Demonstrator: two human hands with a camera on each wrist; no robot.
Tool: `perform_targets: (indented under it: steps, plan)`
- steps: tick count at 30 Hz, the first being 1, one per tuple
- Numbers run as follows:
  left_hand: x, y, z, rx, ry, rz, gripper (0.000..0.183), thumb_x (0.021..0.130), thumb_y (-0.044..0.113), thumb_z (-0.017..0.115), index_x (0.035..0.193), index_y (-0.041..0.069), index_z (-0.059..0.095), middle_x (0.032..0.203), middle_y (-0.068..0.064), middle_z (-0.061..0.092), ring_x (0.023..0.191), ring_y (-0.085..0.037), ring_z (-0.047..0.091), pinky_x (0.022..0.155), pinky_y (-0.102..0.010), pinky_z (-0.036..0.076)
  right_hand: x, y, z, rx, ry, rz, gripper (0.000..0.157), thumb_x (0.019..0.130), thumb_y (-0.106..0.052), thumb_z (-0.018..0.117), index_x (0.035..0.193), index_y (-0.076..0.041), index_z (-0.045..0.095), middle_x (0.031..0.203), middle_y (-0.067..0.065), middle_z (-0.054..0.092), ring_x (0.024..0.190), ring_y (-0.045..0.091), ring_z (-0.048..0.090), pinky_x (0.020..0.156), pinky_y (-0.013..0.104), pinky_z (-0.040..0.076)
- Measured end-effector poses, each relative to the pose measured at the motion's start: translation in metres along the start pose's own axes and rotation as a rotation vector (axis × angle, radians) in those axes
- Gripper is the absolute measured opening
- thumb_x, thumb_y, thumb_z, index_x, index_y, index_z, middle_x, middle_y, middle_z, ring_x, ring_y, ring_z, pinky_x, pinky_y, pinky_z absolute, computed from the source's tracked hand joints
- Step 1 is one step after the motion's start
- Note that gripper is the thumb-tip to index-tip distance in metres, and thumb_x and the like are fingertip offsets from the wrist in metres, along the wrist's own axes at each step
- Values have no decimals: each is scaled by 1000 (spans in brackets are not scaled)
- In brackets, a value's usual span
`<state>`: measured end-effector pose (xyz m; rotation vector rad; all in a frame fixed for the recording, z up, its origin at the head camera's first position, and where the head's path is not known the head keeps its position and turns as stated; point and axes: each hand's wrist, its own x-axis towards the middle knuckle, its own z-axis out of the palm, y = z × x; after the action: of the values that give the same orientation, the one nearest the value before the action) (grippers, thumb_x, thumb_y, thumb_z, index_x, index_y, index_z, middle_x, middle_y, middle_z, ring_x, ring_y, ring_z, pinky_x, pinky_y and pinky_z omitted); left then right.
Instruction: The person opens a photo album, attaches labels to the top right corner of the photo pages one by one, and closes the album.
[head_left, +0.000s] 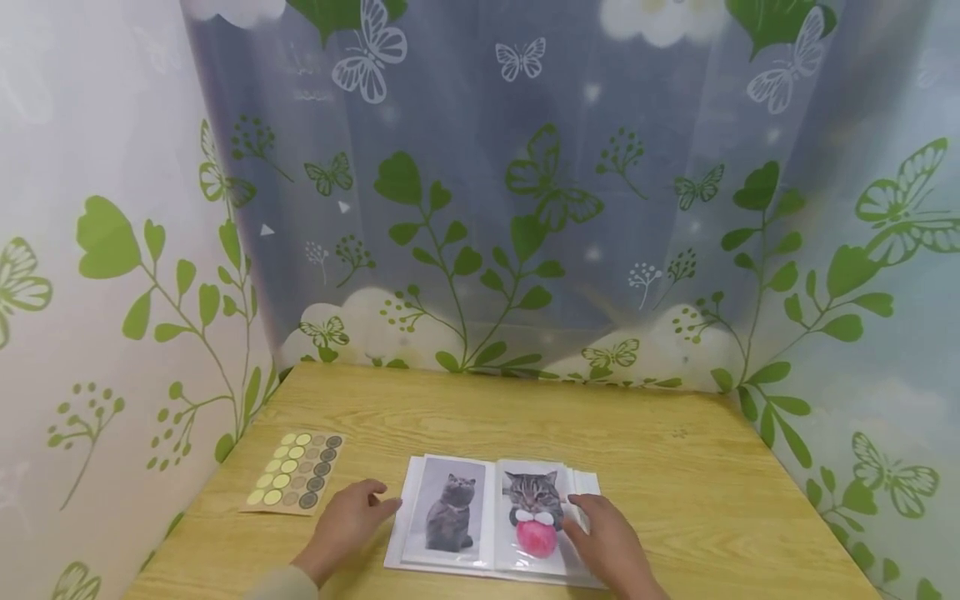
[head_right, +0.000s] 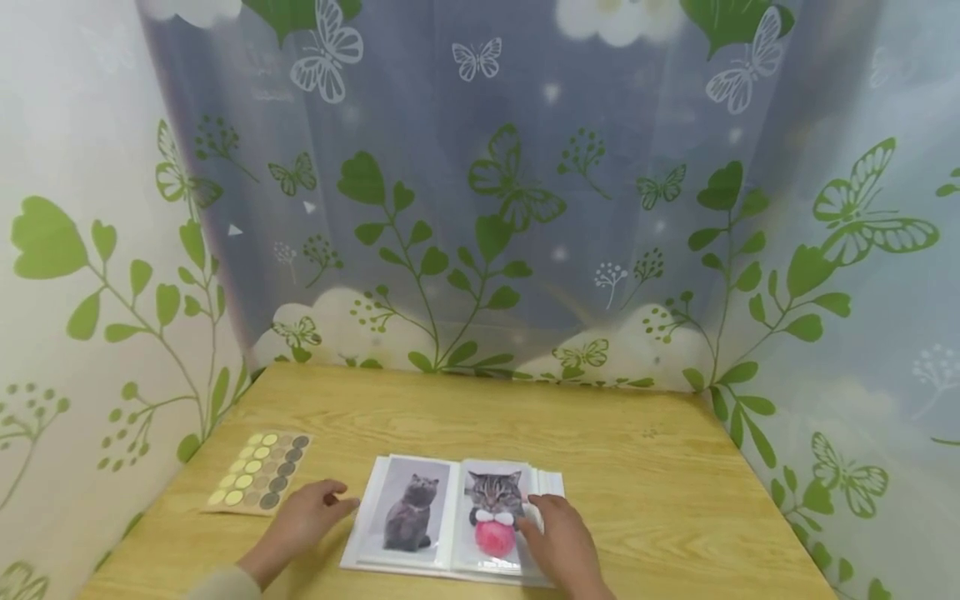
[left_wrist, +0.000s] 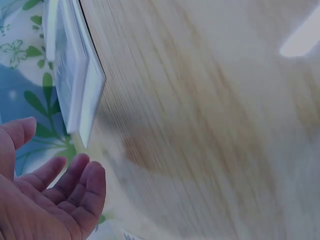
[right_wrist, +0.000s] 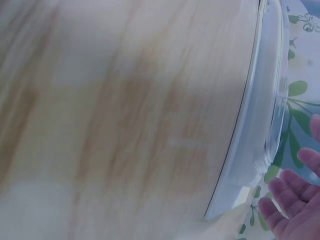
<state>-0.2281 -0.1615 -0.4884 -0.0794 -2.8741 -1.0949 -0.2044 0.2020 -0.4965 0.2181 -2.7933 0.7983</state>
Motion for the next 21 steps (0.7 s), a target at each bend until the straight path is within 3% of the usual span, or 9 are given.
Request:
perform_targets:
  steps: [6, 15, 21]
  plan:
    - [10, -13, -10, 53, 26, -19, 52, 94, 35, 66, 120, -9, 61, 99, -19, 68, 90, -33, 65, 78, -51, 55, 8, -11, 8, 30, 41, -38, 37, 90, -25, 72, 118, 0, 68, 117, 20, 65, 113, 40, 60, 97, 54, 47]
    - [24, -39, -25, 107, 59, -60, 65, 95, 35, 63, 132, -17, 48, 120, -35, 60, 109, -50, 58, 90, -60, 49, 12, -19, 22, 48, 47, -47, 43, 91, -28, 71, 122, 1, 66, 119, 20, 64, 112, 39, 60, 98, 55, 46]
    - [32, -61, -40, 137, 95, -81, 69, 96, 36, 62, 133, -20, 44, 122, -41, 54, 109, -56, 55, 88, -64, 49, 13, -21, 26, 51, 49, -50, 42, 91, -29, 71, 121, 1, 66, 119, 20, 64, 112, 40, 60, 97, 56, 47]
